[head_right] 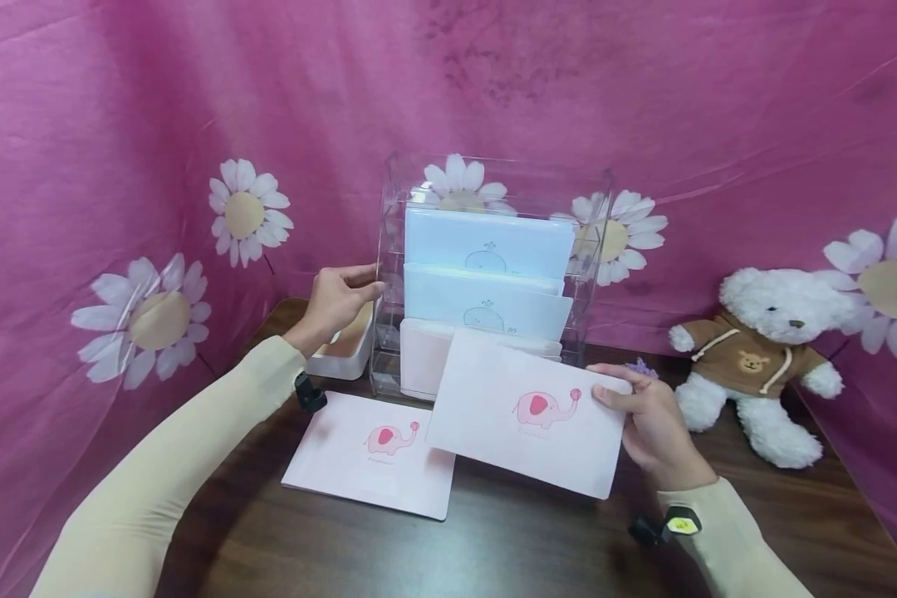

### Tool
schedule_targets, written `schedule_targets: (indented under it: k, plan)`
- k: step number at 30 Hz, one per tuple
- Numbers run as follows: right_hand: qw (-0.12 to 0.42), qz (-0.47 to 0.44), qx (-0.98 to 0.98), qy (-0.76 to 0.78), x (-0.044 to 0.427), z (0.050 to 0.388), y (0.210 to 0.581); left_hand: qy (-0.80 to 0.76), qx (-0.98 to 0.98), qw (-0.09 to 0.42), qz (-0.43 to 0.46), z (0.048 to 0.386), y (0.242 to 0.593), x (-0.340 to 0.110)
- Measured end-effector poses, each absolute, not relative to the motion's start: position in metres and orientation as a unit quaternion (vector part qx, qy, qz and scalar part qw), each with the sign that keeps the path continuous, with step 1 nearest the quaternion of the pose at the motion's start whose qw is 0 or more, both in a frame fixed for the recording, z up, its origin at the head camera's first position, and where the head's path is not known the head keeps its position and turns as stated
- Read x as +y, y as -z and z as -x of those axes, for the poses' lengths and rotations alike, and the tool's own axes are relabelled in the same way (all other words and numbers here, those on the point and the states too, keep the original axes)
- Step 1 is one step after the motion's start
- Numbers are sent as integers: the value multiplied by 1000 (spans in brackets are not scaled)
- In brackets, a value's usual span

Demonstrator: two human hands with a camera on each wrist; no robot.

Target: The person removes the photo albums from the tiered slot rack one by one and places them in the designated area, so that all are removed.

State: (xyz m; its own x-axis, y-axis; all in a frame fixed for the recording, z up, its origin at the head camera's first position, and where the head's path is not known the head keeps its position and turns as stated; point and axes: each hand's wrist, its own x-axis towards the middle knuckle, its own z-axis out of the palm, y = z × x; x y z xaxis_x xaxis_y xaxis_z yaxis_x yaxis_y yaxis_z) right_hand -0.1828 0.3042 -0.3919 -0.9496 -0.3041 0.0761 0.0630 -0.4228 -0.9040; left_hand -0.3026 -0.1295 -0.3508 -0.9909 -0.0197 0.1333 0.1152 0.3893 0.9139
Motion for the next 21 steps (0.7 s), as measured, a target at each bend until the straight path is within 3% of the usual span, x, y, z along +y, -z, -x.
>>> schedule_targets:
  k: [13,21]
  plan:
    - [212,65,573,789,310,172,429,556,-828,61,36,303,351,-129]
    - [216,40,610,761,320,169,443,555,-829,62,31,303,351,-130]
